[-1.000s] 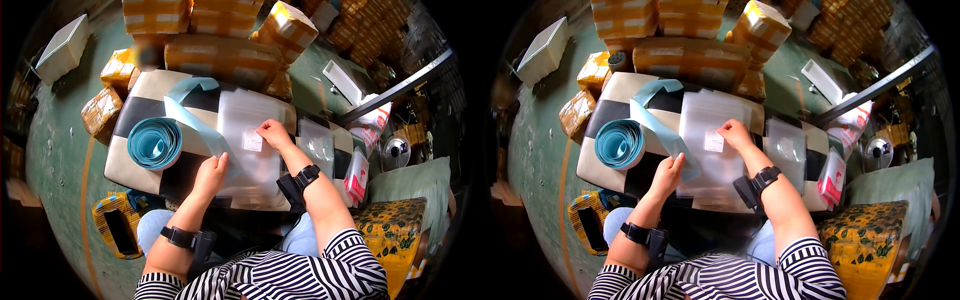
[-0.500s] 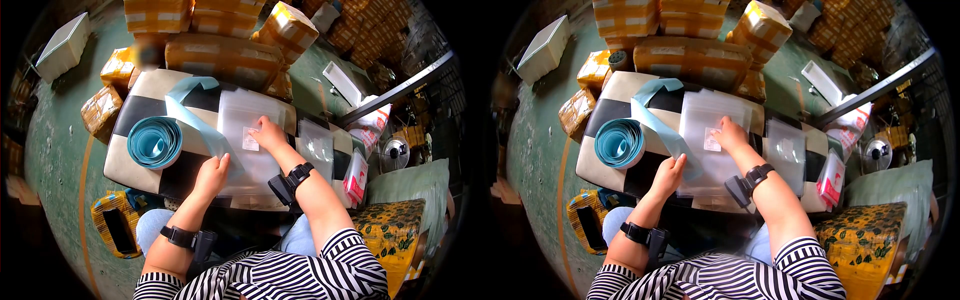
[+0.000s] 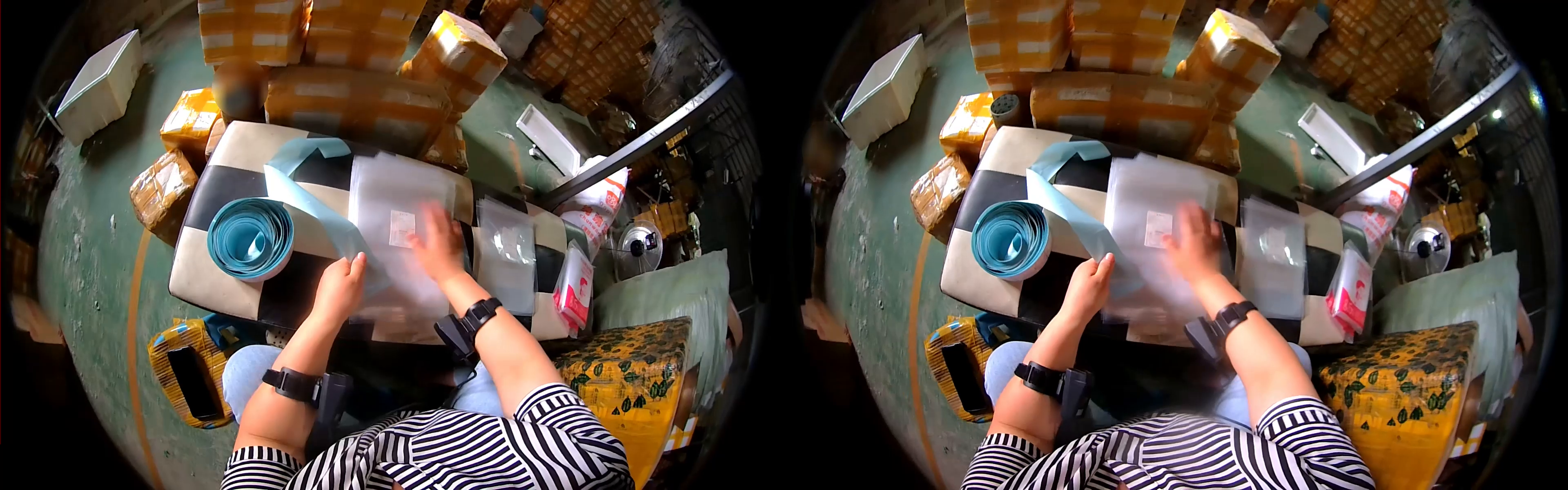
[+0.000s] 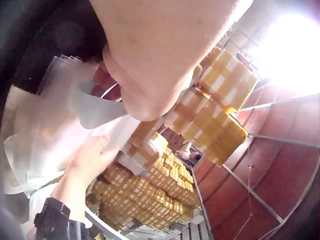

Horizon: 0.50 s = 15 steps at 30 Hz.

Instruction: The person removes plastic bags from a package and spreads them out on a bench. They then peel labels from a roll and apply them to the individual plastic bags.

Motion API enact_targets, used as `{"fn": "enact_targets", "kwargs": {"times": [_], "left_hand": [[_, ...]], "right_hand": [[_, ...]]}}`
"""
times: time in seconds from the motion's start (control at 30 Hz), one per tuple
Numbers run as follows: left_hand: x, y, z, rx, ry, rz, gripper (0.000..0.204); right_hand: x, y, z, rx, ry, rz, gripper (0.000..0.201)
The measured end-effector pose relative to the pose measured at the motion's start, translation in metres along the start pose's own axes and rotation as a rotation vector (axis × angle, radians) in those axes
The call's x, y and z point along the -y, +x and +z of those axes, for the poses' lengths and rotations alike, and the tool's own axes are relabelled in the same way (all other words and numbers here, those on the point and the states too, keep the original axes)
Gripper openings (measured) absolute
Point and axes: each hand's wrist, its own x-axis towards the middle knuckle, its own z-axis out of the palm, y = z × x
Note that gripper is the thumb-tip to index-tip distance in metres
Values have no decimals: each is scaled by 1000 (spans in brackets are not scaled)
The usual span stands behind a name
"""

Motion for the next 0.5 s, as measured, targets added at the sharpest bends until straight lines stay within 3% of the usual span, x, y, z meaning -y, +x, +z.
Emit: {"fn": "enact_targets", "kwargs": {"times": [0.03,0.07,0.13,0.2,0.37,0.47,0.5], "left_hand": [[2,1,1,-3,-23,5,43],[4,1,2,-7,-50,4,43],[6,-1,4,-4,-16,1,43],[2,-1,5,6,26,3,44],[3,0,2,9,-24,5,44],[-5,-5,-2,-5,14,17,44],[-1,-3,1,-9,-37,33,43]], "right_hand": [[-21,-6,13,-192,149,149,66],[-14,-8,-6,-86,-21,445,63],[-27,-12,-15,209,-45,617,46],[-35,-18,-10,217,119,652,36],[-30,-19,-27,202,185,597,25],[-39,-25,-33,130,23,395,21],[-43,-27,-35,-28,12,204,20]]}}
